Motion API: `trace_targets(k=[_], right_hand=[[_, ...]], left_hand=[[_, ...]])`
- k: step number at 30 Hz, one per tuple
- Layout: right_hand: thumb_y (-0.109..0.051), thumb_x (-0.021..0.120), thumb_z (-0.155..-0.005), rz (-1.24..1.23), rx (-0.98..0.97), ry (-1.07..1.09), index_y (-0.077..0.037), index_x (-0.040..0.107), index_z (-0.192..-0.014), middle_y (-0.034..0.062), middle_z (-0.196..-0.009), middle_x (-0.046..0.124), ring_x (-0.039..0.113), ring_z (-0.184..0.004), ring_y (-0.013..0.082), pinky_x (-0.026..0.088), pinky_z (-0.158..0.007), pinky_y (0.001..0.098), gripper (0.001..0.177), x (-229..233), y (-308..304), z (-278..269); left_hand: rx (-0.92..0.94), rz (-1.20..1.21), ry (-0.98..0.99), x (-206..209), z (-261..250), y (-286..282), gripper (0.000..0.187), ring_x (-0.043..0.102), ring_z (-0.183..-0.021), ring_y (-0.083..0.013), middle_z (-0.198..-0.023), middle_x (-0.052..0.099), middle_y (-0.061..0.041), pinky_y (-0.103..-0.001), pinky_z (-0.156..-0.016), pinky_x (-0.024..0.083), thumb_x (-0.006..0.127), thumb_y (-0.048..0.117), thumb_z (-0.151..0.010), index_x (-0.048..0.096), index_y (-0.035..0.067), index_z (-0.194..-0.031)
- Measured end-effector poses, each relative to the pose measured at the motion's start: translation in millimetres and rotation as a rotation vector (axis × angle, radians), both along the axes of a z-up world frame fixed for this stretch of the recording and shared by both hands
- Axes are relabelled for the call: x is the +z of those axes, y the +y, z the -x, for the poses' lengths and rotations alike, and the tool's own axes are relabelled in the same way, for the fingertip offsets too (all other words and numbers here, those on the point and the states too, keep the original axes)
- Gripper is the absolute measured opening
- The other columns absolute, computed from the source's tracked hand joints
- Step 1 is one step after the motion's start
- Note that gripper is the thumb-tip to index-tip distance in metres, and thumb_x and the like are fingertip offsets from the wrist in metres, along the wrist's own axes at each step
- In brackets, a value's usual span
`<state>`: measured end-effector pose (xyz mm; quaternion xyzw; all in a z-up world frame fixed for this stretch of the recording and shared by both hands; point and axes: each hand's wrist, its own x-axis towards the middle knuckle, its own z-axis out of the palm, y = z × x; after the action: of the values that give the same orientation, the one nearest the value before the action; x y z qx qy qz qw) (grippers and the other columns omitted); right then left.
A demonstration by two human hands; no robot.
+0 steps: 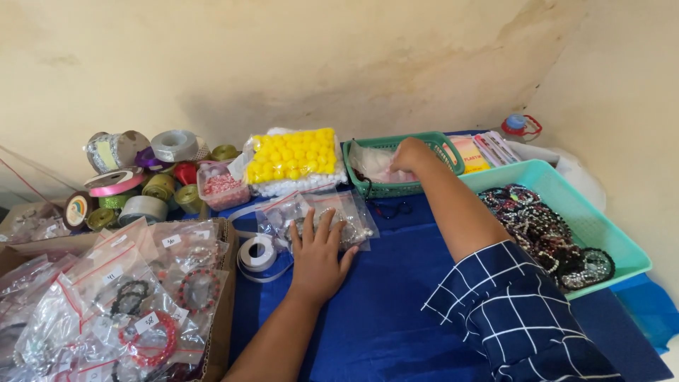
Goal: Packaging handmade beaded bracelets into individual clear plastic zip bags.
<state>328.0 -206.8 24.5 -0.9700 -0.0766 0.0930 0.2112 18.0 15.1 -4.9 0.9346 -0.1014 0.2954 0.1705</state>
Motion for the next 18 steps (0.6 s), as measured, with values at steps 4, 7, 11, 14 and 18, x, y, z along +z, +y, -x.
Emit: trace_targets(k=[4, 7, 11, 14, 18], right_hand=[[-0.017, 0.083, -0.070, 0.038, 0.006, -0.028, -0.011, 0.080, -0.082, 0.0161, -0.077, 0.075, 0.073, -0.068, 0.0308, 0.061, -0.070, 0.0438, 0.014, -28.3, -6.6, -27.1], [-0.015, 0.082, -0.071, 0.093, 0.032, -0.135, -0.012, 0.081, -0.082, 0.0153, -0.081, 0.075, 0.074, -0.074, 0.0306, 0.060, -0.074, 0.0415, 0.012, -28.3, -6.1, -24.4], [-0.021, 0.082, -0.075, 0.107, 0.077, -0.279, -0.008, 0.080, -0.081, 0.0171, -0.084, 0.075, 0.072, -0.080, 0.0330, 0.057, -0.077, 0.0422, 0.015, -2.8, 2.3, 2.1], [-0.024, 0.083, -0.076, -0.086, 0.090, -0.381, -0.006, 0.076, -0.083, 0.0164, -0.085, 0.074, 0.071, -0.080, 0.0326, 0.057, -0.076, 0.0424, 0.021, 6.4, 10.1, 20.8], [-0.021, 0.080, -0.082, -0.408, 0.188, -0.524, -0.005, 0.072, -0.091, 0.0150, -0.089, 0.072, 0.069, -0.083, 0.0276, 0.054, -0.076, 0.0381, 0.020, 0.6, 26.7, 37.5]], left_hand=[[-0.006, 0.005, 0.011, 1.3, 0.5, -0.3, 0.054, 0.028, -0.146, -0.0436, -0.150, 0.047, -0.014, -0.071, -0.114, 0.014, 0.069, 0.043, -0.088, 0.063, 0.010, -0.130], [-0.007, 0.004, 0.003, 2.7, 1.2, 0.0, 0.054, 0.029, -0.146, -0.0437, -0.150, 0.047, -0.014, -0.070, -0.114, 0.015, 0.068, 0.043, -0.088, 0.063, 0.010, -0.130], [-0.012, 0.008, -0.010, 2.0, 0.3, 0.0, 0.054, 0.031, -0.145, -0.0435, -0.148, 0.049, -0.014, -0.071, -0.113, 0.016, 0.069, 0.042, -0.087, 0.064, 0.010, -0.129], [-0.015, 0.011, -0.027, 1.0, -0.7, -0.4, 0.053, 0.032, -0.145, -0.0433, -0.148, 0.050, -0.014, -0.071, -0.114, 0.016, 0.070, 0.041, -0.087, 0.063, 0.010, -0.130], [-0.029, 0.004, -0.061, -1.4, 0.7, 1.3, 0.054, 0.032, -0.146, -0.0433, -0.148, 0.050, -0.014, -0.071, -0.114, 0.018, 0.070, 0.040, -0.088, 0.062, 0.010, -0.131]])
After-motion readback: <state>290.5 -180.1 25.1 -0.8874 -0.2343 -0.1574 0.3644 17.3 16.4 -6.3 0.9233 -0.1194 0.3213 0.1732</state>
